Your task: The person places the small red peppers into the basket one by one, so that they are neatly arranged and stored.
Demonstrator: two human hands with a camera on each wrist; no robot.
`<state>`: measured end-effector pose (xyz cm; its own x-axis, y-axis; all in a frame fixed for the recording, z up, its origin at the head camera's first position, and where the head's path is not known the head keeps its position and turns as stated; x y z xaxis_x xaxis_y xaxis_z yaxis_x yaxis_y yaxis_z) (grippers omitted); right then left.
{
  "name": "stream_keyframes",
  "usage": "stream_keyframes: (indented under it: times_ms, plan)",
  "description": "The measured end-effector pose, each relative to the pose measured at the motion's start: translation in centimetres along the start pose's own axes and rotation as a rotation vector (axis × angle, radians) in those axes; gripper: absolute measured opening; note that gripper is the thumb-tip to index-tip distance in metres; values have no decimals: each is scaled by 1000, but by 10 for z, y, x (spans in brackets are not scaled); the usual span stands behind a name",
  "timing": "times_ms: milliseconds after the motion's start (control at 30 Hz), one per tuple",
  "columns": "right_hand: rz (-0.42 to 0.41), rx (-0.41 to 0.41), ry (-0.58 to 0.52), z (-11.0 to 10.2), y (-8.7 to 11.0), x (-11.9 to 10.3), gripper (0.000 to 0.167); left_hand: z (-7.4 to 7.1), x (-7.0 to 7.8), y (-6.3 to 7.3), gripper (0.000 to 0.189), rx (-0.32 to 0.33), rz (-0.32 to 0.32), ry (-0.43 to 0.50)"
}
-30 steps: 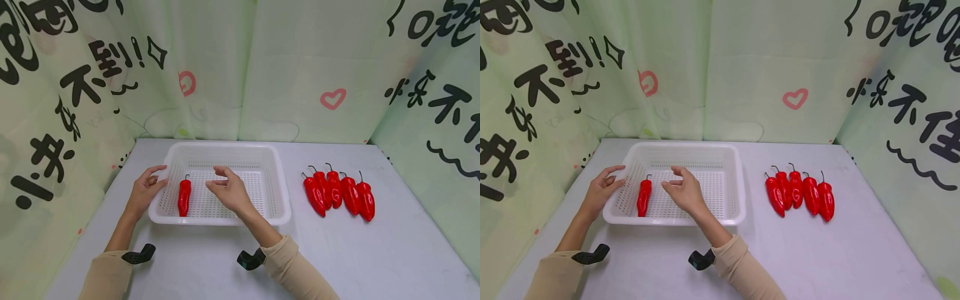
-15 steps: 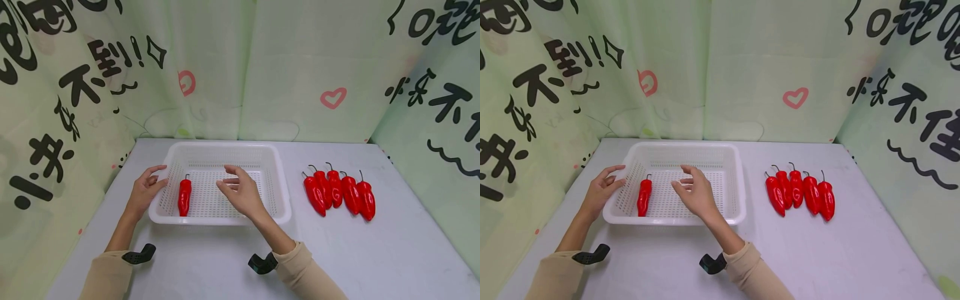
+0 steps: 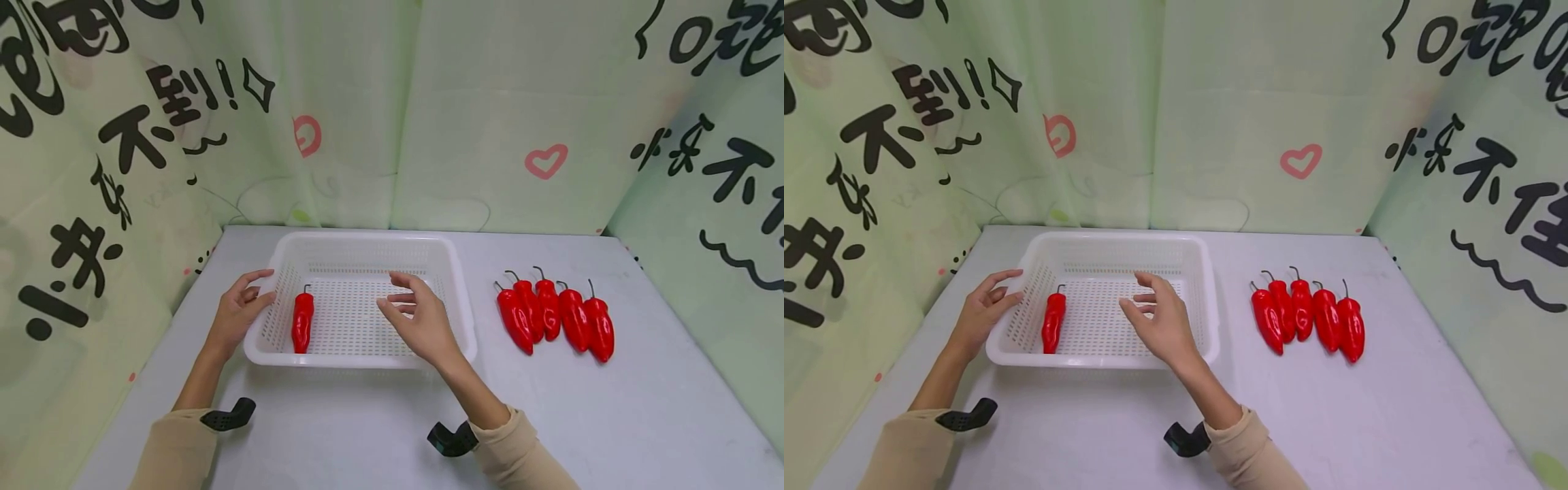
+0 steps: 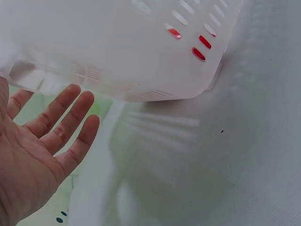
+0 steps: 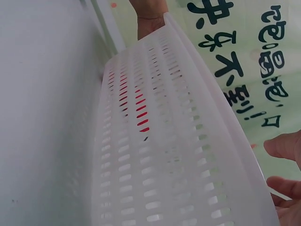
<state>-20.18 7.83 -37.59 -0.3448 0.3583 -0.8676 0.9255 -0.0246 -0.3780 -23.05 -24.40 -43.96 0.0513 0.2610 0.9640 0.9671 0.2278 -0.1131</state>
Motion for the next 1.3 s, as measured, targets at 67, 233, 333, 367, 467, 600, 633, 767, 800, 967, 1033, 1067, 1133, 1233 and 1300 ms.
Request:
stream_keyframes:
  times_ms: [67,233,333,367,467,600,633,767,800,967,1033,1067,1133,1233,1300]
  plan:
    - [-13,16,15,-5,1,0,52,0,0,0,50,1,1,-3]
    - [-39,53,67,-19,7,-2,53,0,1,0,50,0,0,-4]
    - [-42,63,90,-26,10,-1,53,1,0,-1,50,-1,-4,0]
    - [-43,68,94,-29,12,0,53,1,0,-1,50,-2,-6,3]
    - [-51,75,115,-37,16,3,54,2,0,-1,51,-5,-6,3]
    - [-57,88,136,-46,20,6,56,2,0,-1,51,-8,-7,4]
    - [-59,92,140,-48,20,7,57,2,-1,-1,51,-7,-10,3]
    - [-60,110,152,-57,21,10,57,1,-2,-1,51,5,-18,-7]
    - [-61,115,156,-59,21,11,57,1,-2,0,51,6,-19,-8]
    - [-62,141,169,-70,21,15,58,0,-2,0,52,12,-16,-8]
    - [-59,150,177,-74,22,17,59,0,-2,0,52,13,-18,-7]
    - [-54,153,182,-75,22,19,60,0,-2,0,52,13,-19,-7]
    - [-46,161,188,-79,23,21,60,0,-2,0,52,12,-21,-8]
    - [-35,171,190,-85,22,24,58,0,-2,0,51,7,-22,-6]
    - [-35,182,194,-89,20,27,57,0,-2,0,52,6,-21,-3]
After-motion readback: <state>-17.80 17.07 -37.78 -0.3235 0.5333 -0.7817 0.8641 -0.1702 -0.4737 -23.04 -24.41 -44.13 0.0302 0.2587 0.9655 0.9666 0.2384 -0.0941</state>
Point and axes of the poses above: each hand's wrist, its own y-axis away from the middle knuckle, its own z-axis out of the palm, x = y × z, the point moved 5 cm from there along -y, towards the middle knuckle, and after that the axes turned 13 degrees about x, right-handed, at the moved point
